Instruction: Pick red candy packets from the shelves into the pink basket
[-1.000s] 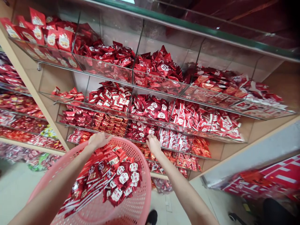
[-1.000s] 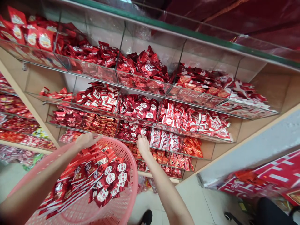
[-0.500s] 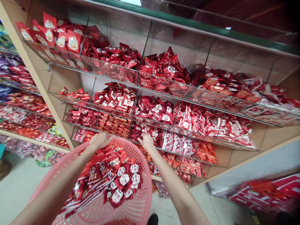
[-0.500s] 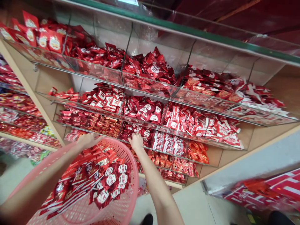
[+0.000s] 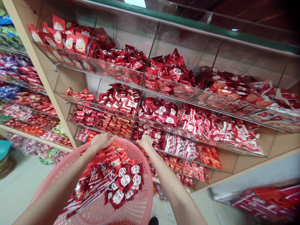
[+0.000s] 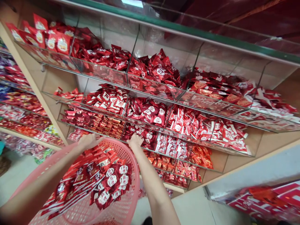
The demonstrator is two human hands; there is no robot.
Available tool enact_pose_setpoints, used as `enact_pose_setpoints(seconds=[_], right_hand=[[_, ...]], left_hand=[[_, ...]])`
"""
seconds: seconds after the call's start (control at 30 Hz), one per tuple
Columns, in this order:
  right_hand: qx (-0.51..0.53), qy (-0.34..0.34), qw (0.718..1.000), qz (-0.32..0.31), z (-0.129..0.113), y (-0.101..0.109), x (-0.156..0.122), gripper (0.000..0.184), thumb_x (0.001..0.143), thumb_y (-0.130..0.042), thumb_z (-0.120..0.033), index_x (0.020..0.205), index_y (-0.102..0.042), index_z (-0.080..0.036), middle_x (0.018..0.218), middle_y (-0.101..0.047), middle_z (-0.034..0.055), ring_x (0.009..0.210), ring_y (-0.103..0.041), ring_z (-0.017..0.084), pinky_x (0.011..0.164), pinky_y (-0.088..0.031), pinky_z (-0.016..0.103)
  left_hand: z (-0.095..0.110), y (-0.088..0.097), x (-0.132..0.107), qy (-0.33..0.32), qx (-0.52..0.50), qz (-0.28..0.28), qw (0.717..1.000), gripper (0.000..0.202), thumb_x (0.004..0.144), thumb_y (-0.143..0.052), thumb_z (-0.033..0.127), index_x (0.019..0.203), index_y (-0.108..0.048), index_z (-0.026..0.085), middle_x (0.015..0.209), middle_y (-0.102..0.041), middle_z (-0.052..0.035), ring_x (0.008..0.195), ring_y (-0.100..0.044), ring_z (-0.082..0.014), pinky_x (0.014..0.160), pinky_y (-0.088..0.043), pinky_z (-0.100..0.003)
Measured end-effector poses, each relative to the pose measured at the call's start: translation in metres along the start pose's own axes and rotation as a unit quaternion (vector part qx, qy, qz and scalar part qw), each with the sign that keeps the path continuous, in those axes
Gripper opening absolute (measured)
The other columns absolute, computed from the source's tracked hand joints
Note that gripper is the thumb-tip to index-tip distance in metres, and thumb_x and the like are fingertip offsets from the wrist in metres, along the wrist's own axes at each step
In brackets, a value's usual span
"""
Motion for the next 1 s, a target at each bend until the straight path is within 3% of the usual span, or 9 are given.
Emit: enact_pose_setpoints(seconds=[0.27, 0.5, 0.7, 0.83, 0.9, 1.0], right_hand=[[0.017, 0.028, 0.999, 0.042, 0.031, 0.007, -0.010, 0.027, 0.082, -0.045, -0.032, 0.095, -0.062, -0.015, 0.097, -0.065, 0.0144, 0.093, -0.061, 0.025, 0.074, -0.042, 0.032], [0.060, 0.026, 0.993, 0.097, 0.063, 0.017, -0.020, 0.030, 0.087, -0.033, -0.020, 0.093, -0.062, -0.014, 0.088, -0.066, 0.0153, 0.082, -0.063, 0.023, 0.069, -0.040, 0.030], [0.138, 0.097, 0.979, 0.110, 0.088, 0.022, -0.027, 0.034, 0.091, -0.026, -0.025, 0.089, -0.059, -0.016, 0.084, -0.065, 0.0055, 0.081, -0.059, 0.015, 0.073, -0.040, 0.023], [0.283, 0.190, 0.939, 0.048, 0.089, 0.022, -0.043, 0.033, 0.090, -0.030, -0.036, 0.089, -0.056, -0.015, 0.080, -0.061, 0.0027, 0.074, -0.056, 0.013, 0.068, -0.042, 0.022], [0.358, 0.229, 0.905, -0.012, 0.084, 0.024, -0.058, 0.032, 0.088, -0.035, -0.039, 0.085, -0.055, -0.015, 0.077, -0.059, 0.0017, 0.071, -0.054, 0.012, 0.065, -0.042, 0.022], [0.385, 0.269, 0.876, -0.112, 0.073, 0.027, -0.084, 0.030, 0.086, -0.041, -0.041, 0.081, -0.055, -0.015, 0.074, -0.057, -0.0002, 0.068, -0.051, 0.011, 0.065, -0.041, 0.022]], left_hand=[[-0.003, 0.002, -0.001, 0.010, -0.004, -0.004, 1.000, 0.068, 0.076, -0.024, 0.068, 0.094, -0.067, 0.018, 0.095, -0.070, -0.0168, 0.094, -0.062, -0.0321, 0.080, -0.045, -0.037], [-0.003, -0.001, 0.004, 0.008, -0.018, 0.005, 1.000, 0.063, 0.075, -0.031, 0.067, 0.096, -0.068, 0.021, 0.094, -0.070, -0.0141, 0.096, -0.062, -0.0303, 0.080, -0.044, -0.035], [-0.001, -0.003, 0.007, 0.008, -0.013, 0.000, 1.000, 0.064, 0.075, -0.031, 0.067, 0.099, -0.067, 0.020, 0.097, -0.069, -0.0147, 0.096, -0.062, -0.0303, 0.081, -0.045, -0.035], [0.002, -0.002, 0.007, 0.004, -0.006, -0.005, 1.000, 0.065, 0.074, -0.030, 0.068, 0.099, -0.067, 0.021, 0.098, -0.069, -0.0149, 0.096, -0.062, -0.0313, 0.080, -0.045, -0.036], [0.004, -0.001, 0.007, 0.003, -0.002, -0.008, 1.000, 0.066, 0.074, -0.029, 0.068, 0.099, -0.067, 0.020, 0.098, -0.069, -0.0147, 0.096, -0.062, -0.0315, 0.080, -0.045, -0.036], [0.004, 0.001, 0.005, 0.000, -0.001, -0.010, 1.000, 0.066, 0.074, -0.029, 0.068, 0.099, -0.067, 0.020, 0.097, -0.070, -0.0143, 0.095, -0.062, -0.0314, 0.080, -0.045, -0.036]])
Point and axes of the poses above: each hand's wrist, its own x-axis towards the middle knuckle, its own y-axis out of the back of the hand, z = x × y, the point moved 1 cm from there along x, towards the middle knuckle
